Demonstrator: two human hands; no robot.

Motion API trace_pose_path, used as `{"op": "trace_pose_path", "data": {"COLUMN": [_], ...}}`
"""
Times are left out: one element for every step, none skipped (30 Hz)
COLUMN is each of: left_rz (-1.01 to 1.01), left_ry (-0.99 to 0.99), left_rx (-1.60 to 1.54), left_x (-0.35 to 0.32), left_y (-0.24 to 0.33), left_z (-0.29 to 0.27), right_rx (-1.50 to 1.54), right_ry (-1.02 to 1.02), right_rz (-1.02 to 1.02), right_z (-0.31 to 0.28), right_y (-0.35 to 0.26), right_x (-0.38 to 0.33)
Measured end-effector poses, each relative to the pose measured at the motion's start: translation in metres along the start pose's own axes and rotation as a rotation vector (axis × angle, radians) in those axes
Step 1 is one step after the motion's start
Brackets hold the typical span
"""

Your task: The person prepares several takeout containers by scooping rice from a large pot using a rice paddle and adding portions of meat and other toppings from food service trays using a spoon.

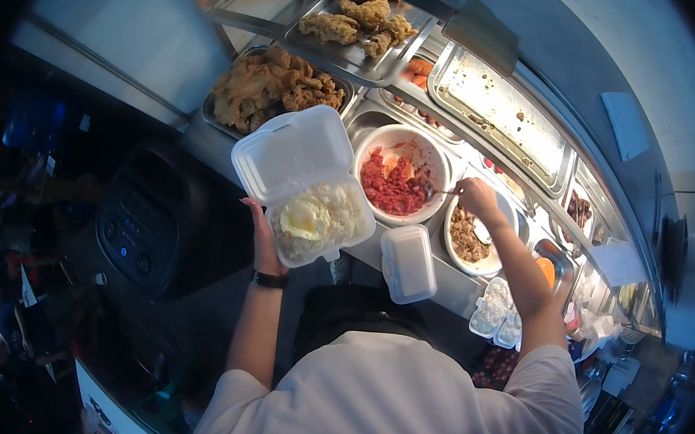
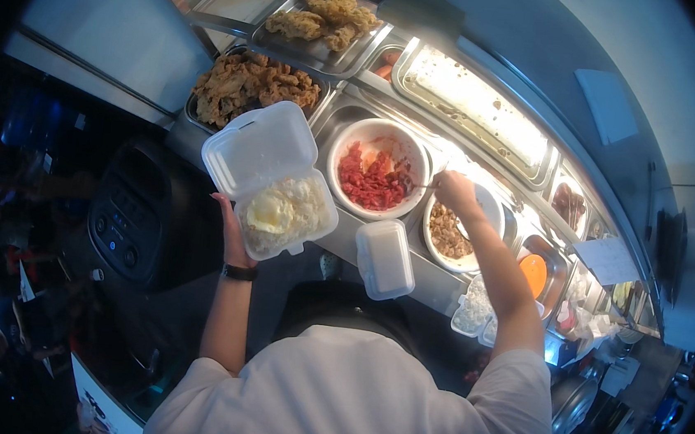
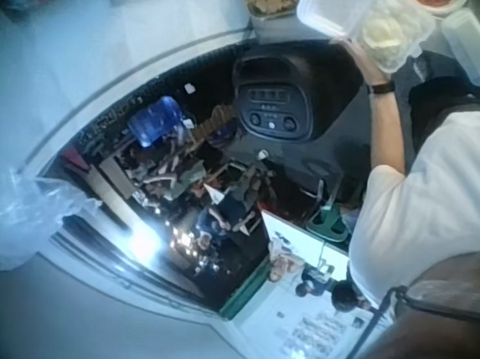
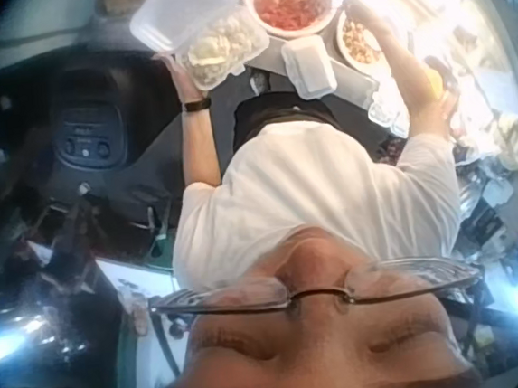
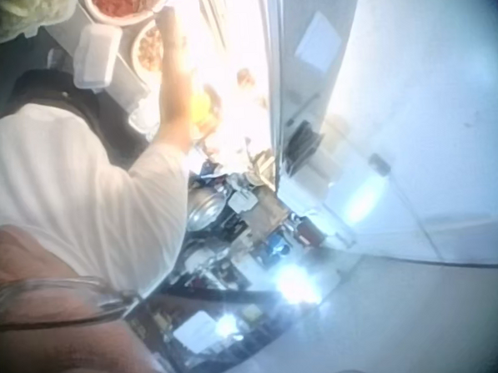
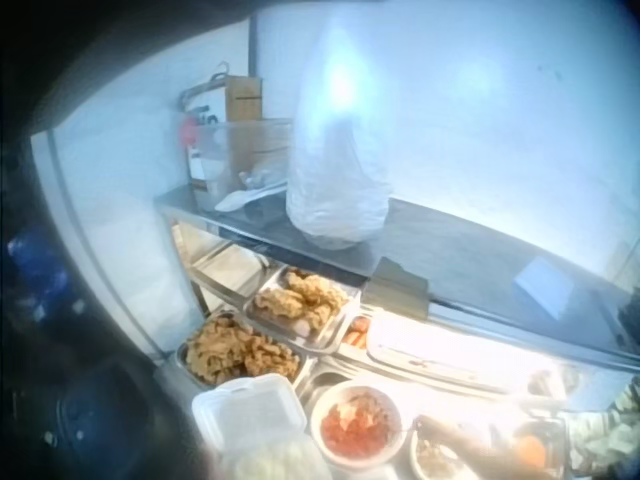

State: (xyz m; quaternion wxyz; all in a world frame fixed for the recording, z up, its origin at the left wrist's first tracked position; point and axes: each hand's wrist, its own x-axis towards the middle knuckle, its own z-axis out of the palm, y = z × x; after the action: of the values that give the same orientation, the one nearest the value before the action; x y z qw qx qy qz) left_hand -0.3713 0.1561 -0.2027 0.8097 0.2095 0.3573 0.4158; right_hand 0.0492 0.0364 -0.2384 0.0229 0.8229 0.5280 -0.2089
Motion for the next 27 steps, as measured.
{"op": "trace_pose_path", "data": {"left_rz": [-0.01,0.019,0.048,0.068,0.072,0.073,0.078,0.091,0.105,0.114,0.122,0.127,0.133,0.138,0.139,0.146,0.152,0.146,0.142,0.137,0.137,0.14,0.142,0.131,0.119,0.105,0.085], "left_ry": [-0.009,0.003,0.014,0.018,0.041,0.055,0.073,0.081,0.094,0.101,0.109,0.097,0.083,0.069,0.058,0.055,0.051,0.051,0.053,0.054,0.062,0.074,0.084,0.081,0.079,0.077,0.072], "left_rx": [-0.013,0.007,0.026,0.046,0.041,0.037,0.034,0.062,0.061,0.058,0.057,0.053,0.046,0.039,0.034,0.024,0.015,-0.003,-0.025,-0.047,-0.039,-0.037,-0.033,-0.043,-0.053,-0.061,-0.077], "left_x": [0.0,0.001,0.002,0.006,0.009,0.015,0.019,0.022,0.023,0.025,0.027,0.028,0.03,0.031,0.035,0.038,0.041,0.045,0.048,0.051,0.053,0.054,0.057,0.06,0.064,0.066,0.069], "left_y": [0.0,0.0,-0.001,-0.004,-0.008,-0.013,-0.016,-0.019,-0.02,-0.021,-0.022,-0.022,-0.022,-0.021,-0.022,-0.024,-0.026,-0.029,-0.033,-0.037,-0.041,-0.045,-0.05,-0.056,-0.064,-0.069,-0.074], "left_z": [0.006,0.013,0.021,0.03,0.032,0.034,0.034,0.033,0.032,0.033,0.034,0.035,0.037,0.039,0.039,0.036,0.034,0.033,0.033,0.033,0.034,0.036,0.038,0.038,0.038,0.041,0.043], "right_rx": [0.04,0.122,0.291,0.415,0.424,0.529,0.635,0.685,0.736,0.785,0.796,0.808,0.816,0.864,0.913,0.957,0.994,1.031,1.065,1.065,1.065,1.06,1.058,1.056,1.052,1.03,1.014], "right_ry": [-0.009,0.017,-0.022,0.013,0.086,0.084,0.078,0.068,0.057,0.05,0.058,0.066,0.077,0.105,0.133,0.155,0.171,0.188,0.204,0.224,0.245,0.263,0.296,0.329,0.361,0.379,0.415], "right_rz": [0.071,0.091,0.151,0.11,0.058,0.106,0.149,0.17,0.191,0.218,0.224,0.23,0.235,0.247,0.259,0.263,0.275,0.287,0.298,0.277,0.256,0.232,0.25,0.267,0.285,0.298,0.278], "right_z": [0.011,0.02,0.036,0.07,0.083,0.091,0.093,0.092,0.09,0.087,0.087,0.086,0.086,0.088,0.092,0.09,0.088,0.085,0.079,0.074,0.07,0.063,0.051,0.039,0.028,0.021,0.012], "right_y": [-0.004,-0.014,-0.024,-0.02,-0.033,-0.039,-0.047,-0.052,-0.055,-0.055,-0.054,-0.053,-0.051,-0.047,-0.042,-0.044,-0.045,-0.046,-0.049,-0.05,-0.052,-0.053,-0.06,-0.068,-0.076,-0.08,-0.086], "right_x": [-0.004,-0.006,-0.005,0.003,0.005,0.007,0.007,0.007,0.007,0.004,0.001,-0.002,-0.005,-0.008,-0.013,-0.018,-0.023,-0.029,-0.036,-0.042,-0.048,-0.053,-0.061,-0.071,-0.079,-0.086,-0.094]}}
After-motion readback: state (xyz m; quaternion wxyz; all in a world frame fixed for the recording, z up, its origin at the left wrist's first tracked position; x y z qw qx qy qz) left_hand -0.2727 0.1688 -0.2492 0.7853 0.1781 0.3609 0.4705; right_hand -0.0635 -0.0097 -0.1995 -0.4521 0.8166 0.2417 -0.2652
